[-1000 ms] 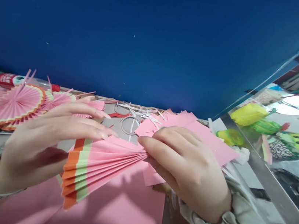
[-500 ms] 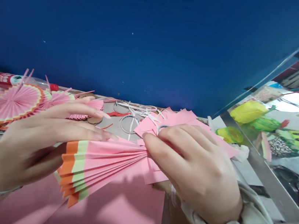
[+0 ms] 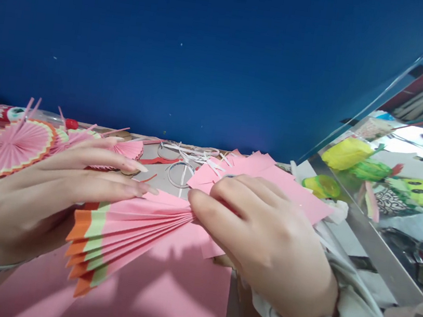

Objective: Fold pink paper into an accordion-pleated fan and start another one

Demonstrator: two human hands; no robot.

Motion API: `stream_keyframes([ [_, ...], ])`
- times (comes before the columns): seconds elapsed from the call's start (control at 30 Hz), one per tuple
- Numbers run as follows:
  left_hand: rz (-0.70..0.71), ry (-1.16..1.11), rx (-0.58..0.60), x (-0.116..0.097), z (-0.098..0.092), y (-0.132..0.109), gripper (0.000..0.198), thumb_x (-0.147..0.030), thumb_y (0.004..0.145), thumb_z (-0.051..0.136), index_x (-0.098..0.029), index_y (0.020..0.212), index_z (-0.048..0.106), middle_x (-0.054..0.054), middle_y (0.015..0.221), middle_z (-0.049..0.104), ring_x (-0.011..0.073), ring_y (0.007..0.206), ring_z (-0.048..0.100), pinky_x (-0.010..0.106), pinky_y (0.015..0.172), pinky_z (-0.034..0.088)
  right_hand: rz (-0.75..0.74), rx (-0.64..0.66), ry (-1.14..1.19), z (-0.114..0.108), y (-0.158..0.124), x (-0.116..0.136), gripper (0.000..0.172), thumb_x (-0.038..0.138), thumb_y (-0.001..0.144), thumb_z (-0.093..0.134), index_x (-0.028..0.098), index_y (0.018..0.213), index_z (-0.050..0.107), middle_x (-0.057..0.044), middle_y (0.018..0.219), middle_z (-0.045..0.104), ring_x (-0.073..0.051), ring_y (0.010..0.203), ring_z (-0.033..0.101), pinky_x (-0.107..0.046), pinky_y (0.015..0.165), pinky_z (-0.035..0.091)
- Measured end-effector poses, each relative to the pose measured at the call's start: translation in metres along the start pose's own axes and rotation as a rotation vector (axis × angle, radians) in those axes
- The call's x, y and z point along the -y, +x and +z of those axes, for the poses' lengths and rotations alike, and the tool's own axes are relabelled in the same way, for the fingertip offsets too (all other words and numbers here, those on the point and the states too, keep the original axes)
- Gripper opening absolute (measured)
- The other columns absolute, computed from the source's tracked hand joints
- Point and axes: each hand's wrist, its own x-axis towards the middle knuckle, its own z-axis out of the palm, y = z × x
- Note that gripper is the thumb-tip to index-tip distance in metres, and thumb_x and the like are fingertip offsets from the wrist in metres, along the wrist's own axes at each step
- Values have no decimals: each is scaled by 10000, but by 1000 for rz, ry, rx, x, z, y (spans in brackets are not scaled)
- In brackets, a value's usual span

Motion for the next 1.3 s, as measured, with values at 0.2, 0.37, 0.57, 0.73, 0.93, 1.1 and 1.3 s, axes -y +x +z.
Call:
stream_keyframes([
  [0.2, -14, -169, 51, 0, -4, 2, 348, 28, 780, 457, -166, 1043, 579, 33, 1005, 687, 179, 1130, 533, 332, 1002, 423, 3, -35, -12, -2, -4, 0, 203, 61, 849, 450, 153, 1006, 541, -56, 790, 563, -181, 725, 504, -339, 649, 438],
  [0.37, -39, -409, 80, 5, 0, -2, 343, -206, 863, 399, -144, 1175, 528, 87, 1136, 626, 239, 1153, 507, 382, 994, 423, 13, -17, -2, -2, -3, -1, 160, 129, 894, 399, 160, 975, 533, -56, 794, 574, -186, 746, 516, -331, 665, 436],
  [0.57, -82, -385, -77, 2, 16, -2, 787, -498, 555, 776, -144, 1199, 495, 126, 1074, 615, 301, 1029, 558, 459, 975, 421, 86, 4, 0, 5, -1, 4, 131, 122, 877, 431, 170, 936, 538, -60, 823, 594, -208, 781, 555, -334, 642, 436],
  [0.73, -204, -403, -176, -5, 22, -3, 509, -268, 697, 730, -190, 1149, 509, 77, 1029, 621, 245, 961, 594, 421, 902, 472, 73, -26, -56, 7, -1, 4, 131, 125, 874, 454, 144, 969, 542, -81, 840, 596, -217, 797, 561, -349, 664, 450],
  [0.93, -382, -458, -203, -12, 23, -5, 412, -173, 746, 678, -217, 1125, 524, 37, 1074, 606, 225, 1028, 573, 372, 951, 461, 56, -127, -168, 7, -2, 2, 165, 122, 841, 516, 137, 1002, 553, -88, 807, 607, -217, 748, 545, -369, 668, 465],
  [1.1, -435, -460, -187, -15, 22, -2, 327, -159, 759, 672, -193, 1069, 573, 37, 1066, 626, 189, 1040, 573, 337, 988, 440, 53, -138, -229, 6, -3, 1, 157, 159, 838, 528, 148, 988, 571, -88, 792, 621, -228, 733, 549, -392, 662, 462],
  [1.3, -424, -431, -225, -15, 24, -2, 249, -145, 761, 673, -215, 992, 612, 21, 1032, 653, 179, 1027, 587, 368, 999, 433, 40, -173, -259, 6, -2, 0, 149, 210, 860, 498, 155, 972, 579, -88, 777, 630, -229, 716, 553, -394, 671, 456],
])
